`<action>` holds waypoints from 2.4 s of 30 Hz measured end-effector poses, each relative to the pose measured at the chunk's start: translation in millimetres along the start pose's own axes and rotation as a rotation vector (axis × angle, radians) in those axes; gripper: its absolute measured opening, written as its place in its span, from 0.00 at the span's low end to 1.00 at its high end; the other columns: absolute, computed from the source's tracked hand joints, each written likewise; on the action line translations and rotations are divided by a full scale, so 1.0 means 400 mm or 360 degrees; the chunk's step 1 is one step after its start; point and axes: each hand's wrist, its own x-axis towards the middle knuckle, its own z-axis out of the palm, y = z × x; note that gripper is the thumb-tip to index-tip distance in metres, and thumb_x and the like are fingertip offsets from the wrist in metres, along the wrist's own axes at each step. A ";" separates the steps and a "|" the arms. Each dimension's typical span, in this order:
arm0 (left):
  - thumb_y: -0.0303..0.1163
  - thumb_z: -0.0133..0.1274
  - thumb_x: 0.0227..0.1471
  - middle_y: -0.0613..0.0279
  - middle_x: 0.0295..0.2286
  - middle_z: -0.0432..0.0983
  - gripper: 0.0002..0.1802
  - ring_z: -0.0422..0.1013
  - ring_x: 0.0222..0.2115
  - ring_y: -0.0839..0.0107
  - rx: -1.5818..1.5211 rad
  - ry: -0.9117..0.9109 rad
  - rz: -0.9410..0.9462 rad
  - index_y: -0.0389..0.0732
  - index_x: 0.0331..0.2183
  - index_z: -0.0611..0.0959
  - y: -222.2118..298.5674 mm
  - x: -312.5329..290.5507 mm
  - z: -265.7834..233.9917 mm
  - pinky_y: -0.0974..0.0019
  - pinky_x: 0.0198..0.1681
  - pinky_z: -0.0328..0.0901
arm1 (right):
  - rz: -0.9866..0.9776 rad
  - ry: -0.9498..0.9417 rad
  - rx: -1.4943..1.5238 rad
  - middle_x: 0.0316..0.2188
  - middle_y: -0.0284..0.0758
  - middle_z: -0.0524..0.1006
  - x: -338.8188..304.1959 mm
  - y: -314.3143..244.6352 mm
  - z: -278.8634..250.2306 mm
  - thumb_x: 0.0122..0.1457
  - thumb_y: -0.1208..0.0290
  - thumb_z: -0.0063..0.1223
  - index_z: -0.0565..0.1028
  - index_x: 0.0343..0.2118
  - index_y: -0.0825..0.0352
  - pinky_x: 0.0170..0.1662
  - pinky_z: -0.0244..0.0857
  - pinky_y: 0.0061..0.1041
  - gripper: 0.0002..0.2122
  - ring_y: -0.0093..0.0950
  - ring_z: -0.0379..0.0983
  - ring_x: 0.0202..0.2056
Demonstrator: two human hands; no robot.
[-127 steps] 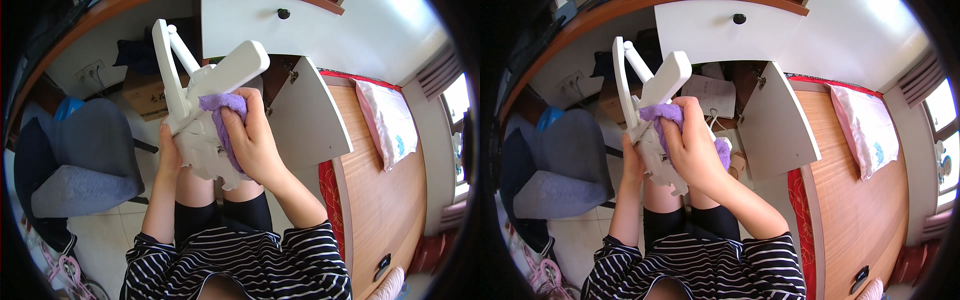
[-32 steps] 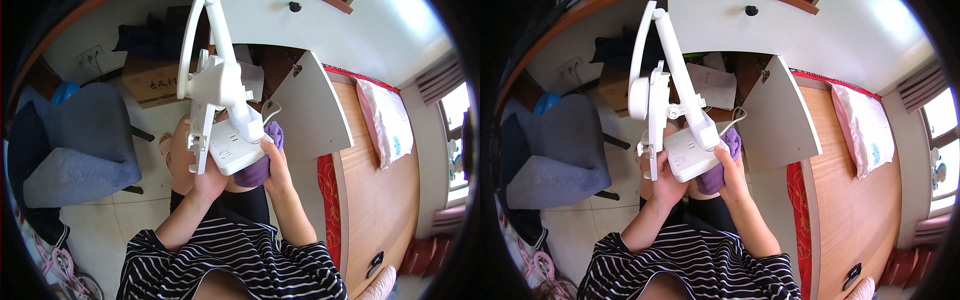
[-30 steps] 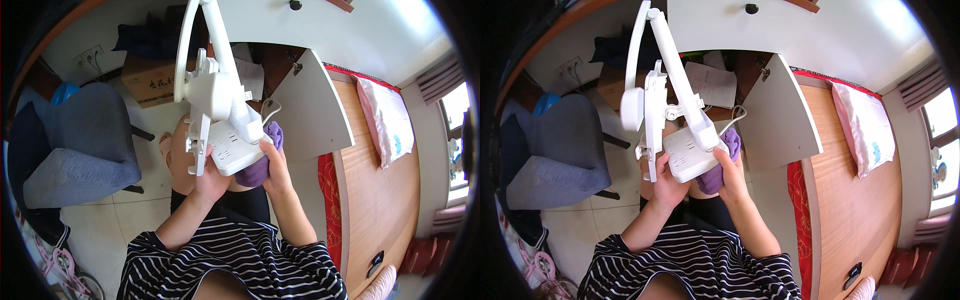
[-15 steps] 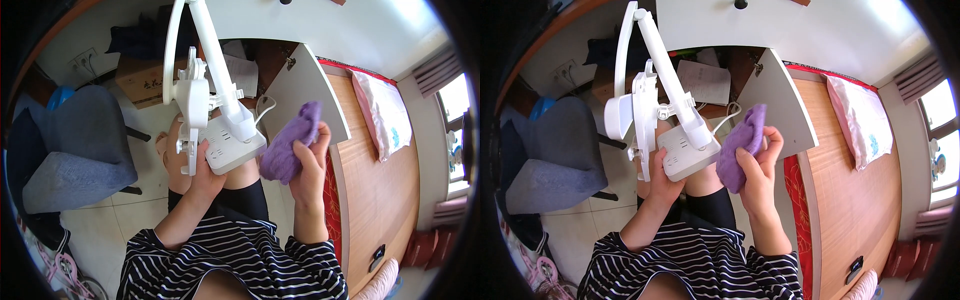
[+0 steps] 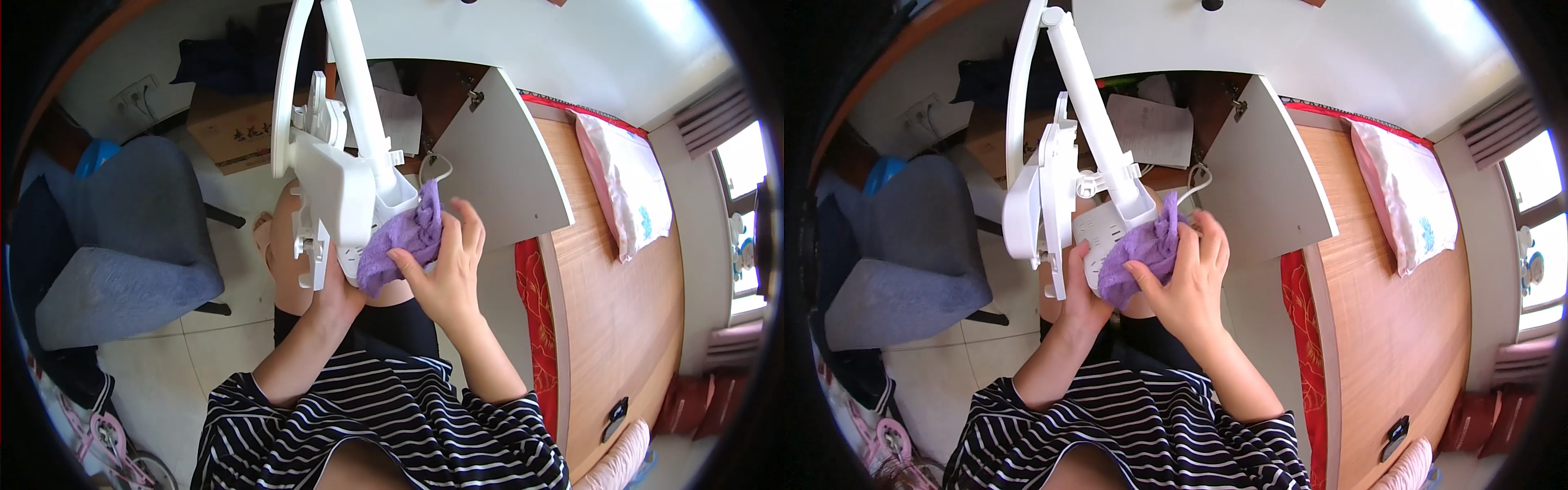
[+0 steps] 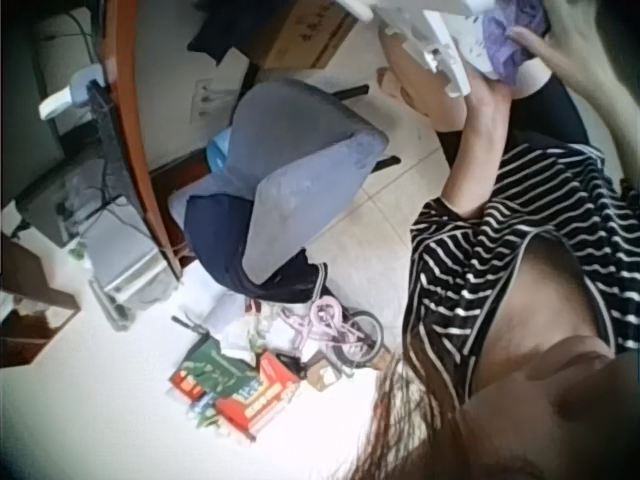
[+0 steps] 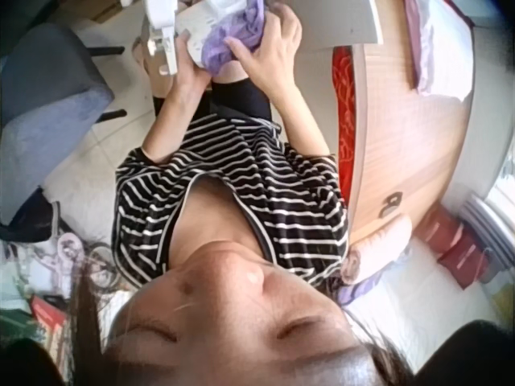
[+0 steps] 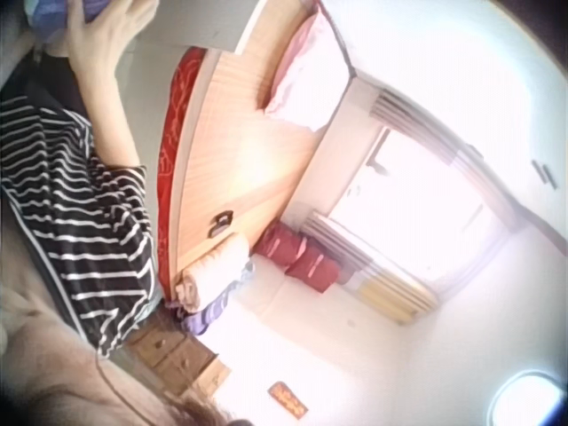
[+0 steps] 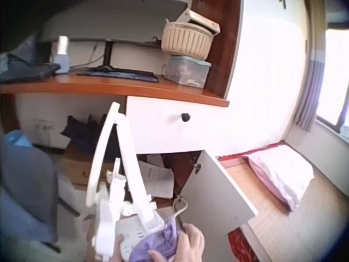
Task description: The person wipes a white plastic power stand with a purple cloth, rinses the cloth in a bucket of water, and then continues wiping different parts of the stand.
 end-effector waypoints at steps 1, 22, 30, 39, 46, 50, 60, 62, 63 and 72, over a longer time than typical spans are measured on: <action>0.48 0.35 0.65 0.58 0.53 0.69 0.26 0.66 0.54 0.63 -0.0037 0.0047 0.0002 0.42 0.58 0.66 -0.004 0.005 -0.001 0.55 0.58 0.63 | -0.0024 -0.0027 -0.0043 0.50 0.46 0.66 -0.008 0.002 0.006 0.48 0.65 0.63 0.70 0.44 0.73 0.56 0.54 0.44 0.23 0.47 0.62 0.51; 0.47 0.46 0.62 0.63 0.50 0.69 0.26 0.68 0.52 0.68 0.0045 -0.0123 0.0213 0.43 0.56 0.66 -0.001 0.013 0.013 0.60 0.55 0.65 | -0.0257 -0.0208 -0.0134 0.38 0.36 0.73 -0.008 0.065 -0.022 0.50 0.76 0.54 0.74 0.39 0.67 0.46 0.57 0.36 0.12 0.37 0.68 0.42; 0.44 0.45 0.63 0.63 0.48 0.72 0.22 0.70 0.49 0.69 0.0244 -0.0106 -0.0058 0.43 0.53 0.70 0.008 0.018 -0.066 0.62 0.51 0.69 | -0.0440 -0.0449 0.0011 0.46 0.43 0.69 -0.038 -0.061 -0.011 0.52 0.71 0.55 0.70 0.48 0.72 0.53 0.58 0.39 0.20 0.42 0.66 0.47; 0.37 0.41 0.64 0.58 0.54 0.63 0.25 0.61 0.55 0.66 -0.0010 -0.0882 0.0237 0.41 0.59 0.61 0.027 -0.014 -0.054 0.62 0.58 0.59 | -0.0428 -0.0495 0.0164 0.35 0.40 0.71 0.018 -0.097 0.135 0.47 0.75 0.51 0.71 0.37 0.71 0.40 0.70 0.27 0.12 0.36 0.71 0.39; 0.46 0.41 0.64 0.59 0.50 0.69 0.23 0.68 0.50 0.66 0.1359 0.0023 0.0654 0.43 0.54 0.68 0.032 -0.016 -0.052 0.60 0.53 0.66 | -0.0531 -0.0649 0.0288 0.32 0.40 0.72 0.050 -0.096 0.159 0.47 0.75 0.52 0.72 0.30 0.69 0.39 0.71 0.33 0.07 0.38 0.71 0.39; 0.44 0.42 0.64 0.59 0.49 0.70 0.22 0.69 0.48 0.66 0.0205 -0.0164 0.0278 0.41 0.53 0.69 0.044 0.011 -0.113 0.62 0.50 0.68 | -0.0529 -0.0721 0.0384 0.32 0.40 0.72 0.010 -0.128 0.053 0.45 0.76 0.54 0.72 0.30 0.69 0.41 0.68 0.33 0.07 0.39 0.70 0.38; 0.35 0.41 0.64 0.56 0.53 0.67 0.23 0.65 0.54 0.67 0.0276 -0.0783 0.0617 0.38 0.58 0.66 0.029 -0.009 -0.123 0.63 0.58 0.61 | -0.0521 -0.0829 0.0012 0.31 0.40 0.72 0.014 -0.116 0.100 0.44 0.78 0.54 0.72 0.30 0.71 0.41 0.70 0.30 0.08 0.36 0.72 0.39; 0.34 0.43 0.63 0.59 0.51 0.70 0.21 0.66 0.51 0.70 -0.0131 -0.0558 0.0207 0.40 0.56 0.69 0.047 -0.001 -0.085 0.65 0.55 0.63 | -0.0504 -0.0755 0.0024 0.32 0.42 0.74 0.030 -0.089 0.164 0.46 0.78 0.52 0.74 0.30 0.71 0.40 0.71 0.30 0.07 0.37 0.72 0.39; 0.34 0.44 0.63 0.61 0.49 0.71 0.19 0.67 0.49 0.72 0.0290 0.0206 0.0256 0.40 0.54 0.72 0.042 -0.015 -0.033 0.68 0.52 0.64 | -0.0500 -0.0751 0.0018 0.32 0.42 0.74 0.037 -0.067 0.199 0.46 0.78 0.52 0.74 0.30 0.71 0.40 0.71 0.30 0.07 0.37 0.72 0.39; 0.48 0.40 0.64 0.59 0.54 0.67 0.27 0.66 0.54 0.65 0.0630 -0.0104 0.0346 0.45 0.58 0.65 0.065 -0.008 -0.087 0.59 0.56 0.64 | -0.0382 -0.0812 0.0343 0.32 0.42 0.73 0.032 -0.128 0.102 0.48 0.70 0.53 0.73 0.31 0.70 0.40 0.68 0.38 0.10 0.41 0.71 0.38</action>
